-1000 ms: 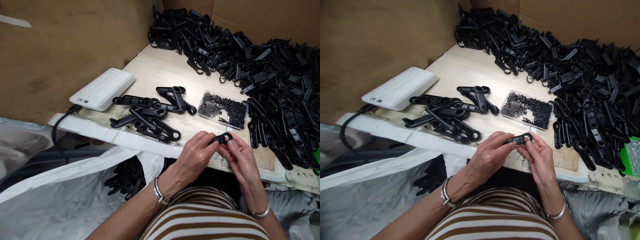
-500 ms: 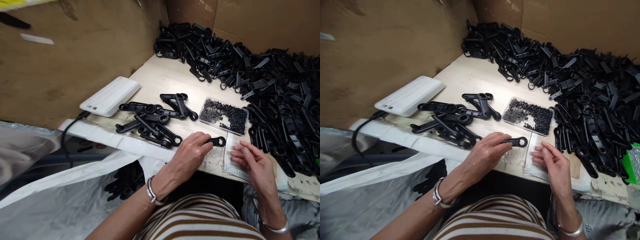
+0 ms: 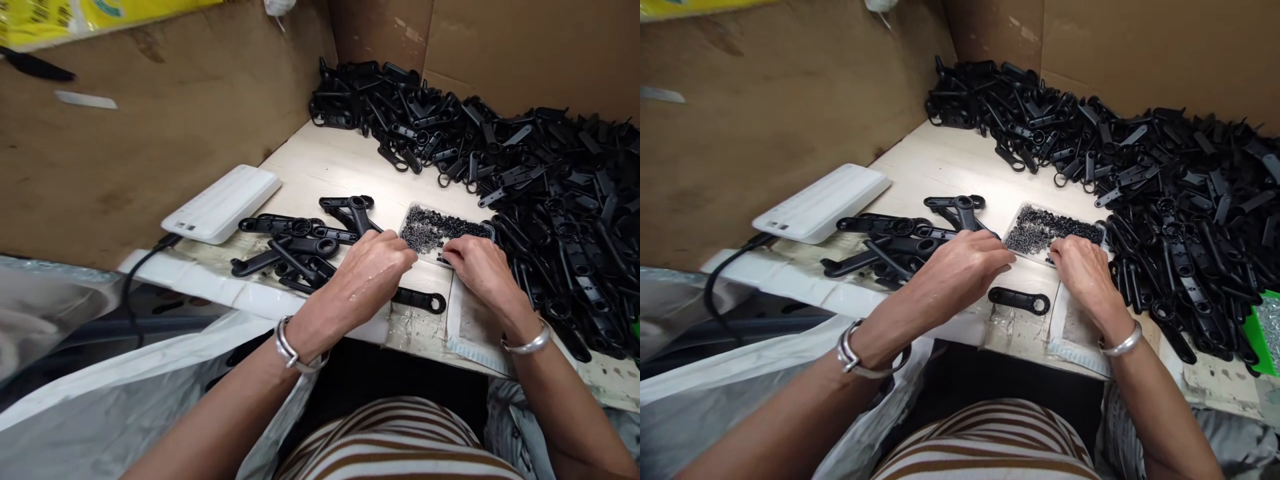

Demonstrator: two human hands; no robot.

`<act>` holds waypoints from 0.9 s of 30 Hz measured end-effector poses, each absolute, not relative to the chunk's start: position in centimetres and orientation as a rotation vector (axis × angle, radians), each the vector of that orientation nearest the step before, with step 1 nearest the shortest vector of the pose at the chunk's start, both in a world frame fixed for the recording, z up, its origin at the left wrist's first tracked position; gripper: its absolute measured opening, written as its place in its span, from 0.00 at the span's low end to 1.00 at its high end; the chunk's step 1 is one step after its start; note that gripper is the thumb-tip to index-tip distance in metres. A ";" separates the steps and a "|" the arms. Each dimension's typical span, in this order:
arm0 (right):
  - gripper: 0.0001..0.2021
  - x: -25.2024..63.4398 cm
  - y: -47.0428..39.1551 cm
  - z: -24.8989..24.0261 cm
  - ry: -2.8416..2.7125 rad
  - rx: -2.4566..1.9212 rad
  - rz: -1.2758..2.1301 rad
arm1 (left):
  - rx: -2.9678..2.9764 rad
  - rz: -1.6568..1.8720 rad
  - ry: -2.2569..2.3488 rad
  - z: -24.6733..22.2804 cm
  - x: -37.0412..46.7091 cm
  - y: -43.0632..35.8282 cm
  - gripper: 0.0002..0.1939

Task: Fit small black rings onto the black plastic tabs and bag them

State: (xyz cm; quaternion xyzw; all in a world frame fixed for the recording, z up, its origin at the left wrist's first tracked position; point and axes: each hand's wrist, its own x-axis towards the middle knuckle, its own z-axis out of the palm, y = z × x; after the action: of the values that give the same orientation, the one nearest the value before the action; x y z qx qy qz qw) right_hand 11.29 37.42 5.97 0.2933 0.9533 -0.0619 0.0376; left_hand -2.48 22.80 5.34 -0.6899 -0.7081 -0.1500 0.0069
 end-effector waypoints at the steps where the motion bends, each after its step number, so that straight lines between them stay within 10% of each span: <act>1: 0.11 10.7 37.5 5.9 2.890 0.868 -0.166 | -2.150 -0.430 -2.219 5.6 -2.6 23.3 0.12; 27: 0.09 9.5 39.2 5.6 2.813 0.608 -0.221 | -2.338 0.012 -2.288 5.4 -3.2 30.1 0.11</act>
State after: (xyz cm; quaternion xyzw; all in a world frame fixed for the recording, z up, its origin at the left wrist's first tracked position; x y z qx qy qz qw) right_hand 9.52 39.23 5.62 0.2089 0.9666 -0.0758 0.1275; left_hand -3.16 30.06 5.37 -0.7132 -0.6979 0.0037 -0.0650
